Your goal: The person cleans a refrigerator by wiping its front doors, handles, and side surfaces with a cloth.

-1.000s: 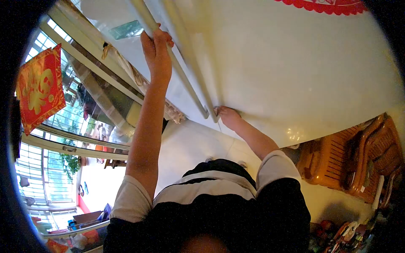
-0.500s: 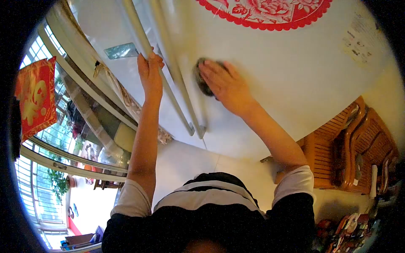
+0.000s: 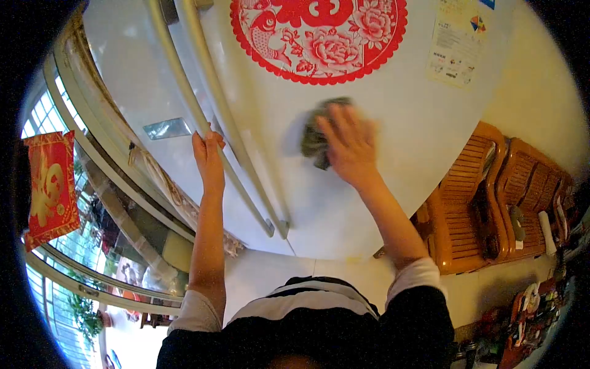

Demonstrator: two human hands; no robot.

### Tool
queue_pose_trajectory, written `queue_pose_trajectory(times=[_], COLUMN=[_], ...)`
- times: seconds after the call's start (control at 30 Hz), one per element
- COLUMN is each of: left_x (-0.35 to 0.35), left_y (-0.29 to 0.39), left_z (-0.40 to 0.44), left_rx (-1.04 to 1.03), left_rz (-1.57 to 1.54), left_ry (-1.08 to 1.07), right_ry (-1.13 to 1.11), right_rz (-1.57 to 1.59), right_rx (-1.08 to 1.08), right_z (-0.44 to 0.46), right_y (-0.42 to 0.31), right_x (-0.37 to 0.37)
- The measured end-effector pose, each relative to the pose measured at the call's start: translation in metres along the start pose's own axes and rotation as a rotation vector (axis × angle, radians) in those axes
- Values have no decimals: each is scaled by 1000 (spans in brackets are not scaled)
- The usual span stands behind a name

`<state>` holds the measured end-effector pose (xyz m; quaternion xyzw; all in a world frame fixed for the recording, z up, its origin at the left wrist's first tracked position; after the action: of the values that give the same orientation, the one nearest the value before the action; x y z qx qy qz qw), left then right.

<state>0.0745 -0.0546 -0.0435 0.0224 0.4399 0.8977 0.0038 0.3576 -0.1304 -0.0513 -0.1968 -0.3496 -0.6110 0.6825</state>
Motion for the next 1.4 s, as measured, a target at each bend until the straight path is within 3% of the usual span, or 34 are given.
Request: queue_pose_trajectory(times=[0.07,0.17,0.27,0.37,0.43,0.53,0.63,0.7,0.77,1.03,1.4], left_x=[-2,0,0,3,6,8,9,9,1,3,0], left_y=[-5,-16,-16,-15,-17,-20,-17,-21,-12,-12,-25], left_z=[0,3,2,1,1,2,3,3,1,0,-2], left_rx=[-23,-16,-34,-7,-22,-59,-72,-50,-71,20,-47], left_rz=[-1,23,-27,-43,-61,-73,-85,-43,-92,-45,-57], left_ry=[45,36,45,16,-10,-60,-72,-63,-16,21,76], right_ry=[238,445,362,306,117,119,47,240,235,426,551], right_rz=[2,95,180,228,214,58,10,-41,16,-62,-69], right_rx=[-204,-310,-264,-84,55,220,88,-39,-188,-204,-158], right_z=[-23,-19,9,42,55,50,29,13,8,63,154], right_y=[30,31,-2,-44,-67,-68,-30,8,33,73,82], right_x=[2,3,-6,-11,-13,-21,-2,10,43,127,203])
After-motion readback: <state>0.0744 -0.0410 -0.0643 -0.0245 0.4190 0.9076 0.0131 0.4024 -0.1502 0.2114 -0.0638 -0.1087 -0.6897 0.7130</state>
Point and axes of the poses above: each hand's wrist, its own z-axis towards the middle knuckle, its own x-axis out of the back of the hand, y = z × x, the point moved 3 cm from there along z, towards the middle knuckle, and after that the axes turned 14 degrees about -y, right-handed, at the moved point
